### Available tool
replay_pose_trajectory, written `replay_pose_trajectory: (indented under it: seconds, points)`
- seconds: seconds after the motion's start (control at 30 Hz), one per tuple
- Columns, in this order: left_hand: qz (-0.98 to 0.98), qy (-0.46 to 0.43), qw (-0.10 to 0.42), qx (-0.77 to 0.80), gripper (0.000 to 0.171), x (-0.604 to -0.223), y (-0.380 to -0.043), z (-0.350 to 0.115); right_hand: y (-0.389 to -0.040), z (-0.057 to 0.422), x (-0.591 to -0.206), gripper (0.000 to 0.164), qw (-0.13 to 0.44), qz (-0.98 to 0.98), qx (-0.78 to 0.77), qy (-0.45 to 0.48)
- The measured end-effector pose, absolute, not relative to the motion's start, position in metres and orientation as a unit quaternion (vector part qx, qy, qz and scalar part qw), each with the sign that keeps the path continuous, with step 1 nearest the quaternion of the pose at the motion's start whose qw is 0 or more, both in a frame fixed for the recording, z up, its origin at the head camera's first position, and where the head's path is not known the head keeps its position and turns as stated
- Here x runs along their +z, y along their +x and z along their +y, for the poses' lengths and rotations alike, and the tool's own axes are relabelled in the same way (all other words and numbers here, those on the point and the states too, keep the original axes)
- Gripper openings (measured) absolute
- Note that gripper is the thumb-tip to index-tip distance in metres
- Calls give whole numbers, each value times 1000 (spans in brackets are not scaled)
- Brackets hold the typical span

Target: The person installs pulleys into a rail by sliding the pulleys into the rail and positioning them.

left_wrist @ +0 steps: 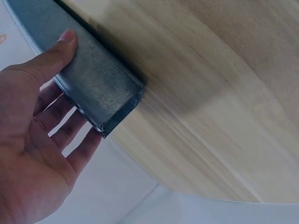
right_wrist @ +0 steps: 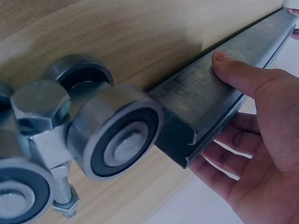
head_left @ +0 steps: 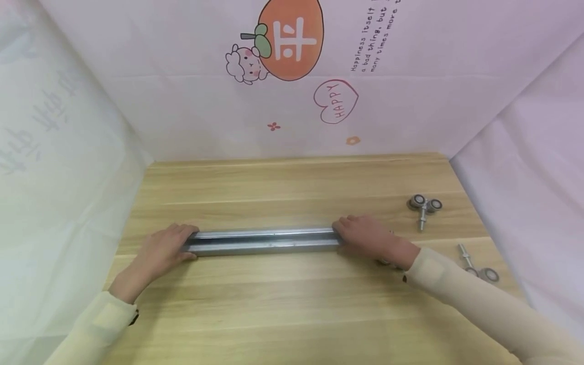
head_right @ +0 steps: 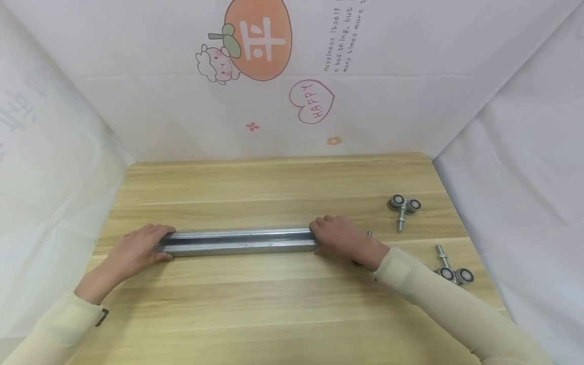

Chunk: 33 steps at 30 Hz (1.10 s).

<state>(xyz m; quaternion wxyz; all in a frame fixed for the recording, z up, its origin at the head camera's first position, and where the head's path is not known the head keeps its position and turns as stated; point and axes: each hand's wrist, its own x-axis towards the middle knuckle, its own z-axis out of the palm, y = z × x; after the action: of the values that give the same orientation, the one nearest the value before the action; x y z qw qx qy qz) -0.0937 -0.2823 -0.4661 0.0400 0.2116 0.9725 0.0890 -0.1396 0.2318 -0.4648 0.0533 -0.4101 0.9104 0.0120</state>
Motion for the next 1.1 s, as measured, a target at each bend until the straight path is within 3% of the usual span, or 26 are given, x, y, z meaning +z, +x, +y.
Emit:
replay_pose_trajectory:
  seconds: [0.63,0.87,1.1]
  points:
    - [969,216,41,110,67,-475,-92,-289,-142,238,-463,44,50,916,-49,-395]
    - [967,217,41,123,66,-482,-94,-293,-153,265,-449,31,79,934,-72,-342]
    - [965,216,39,143,65,-485,-96,-289,-158,298,-437,38,86,961,-48,-259]
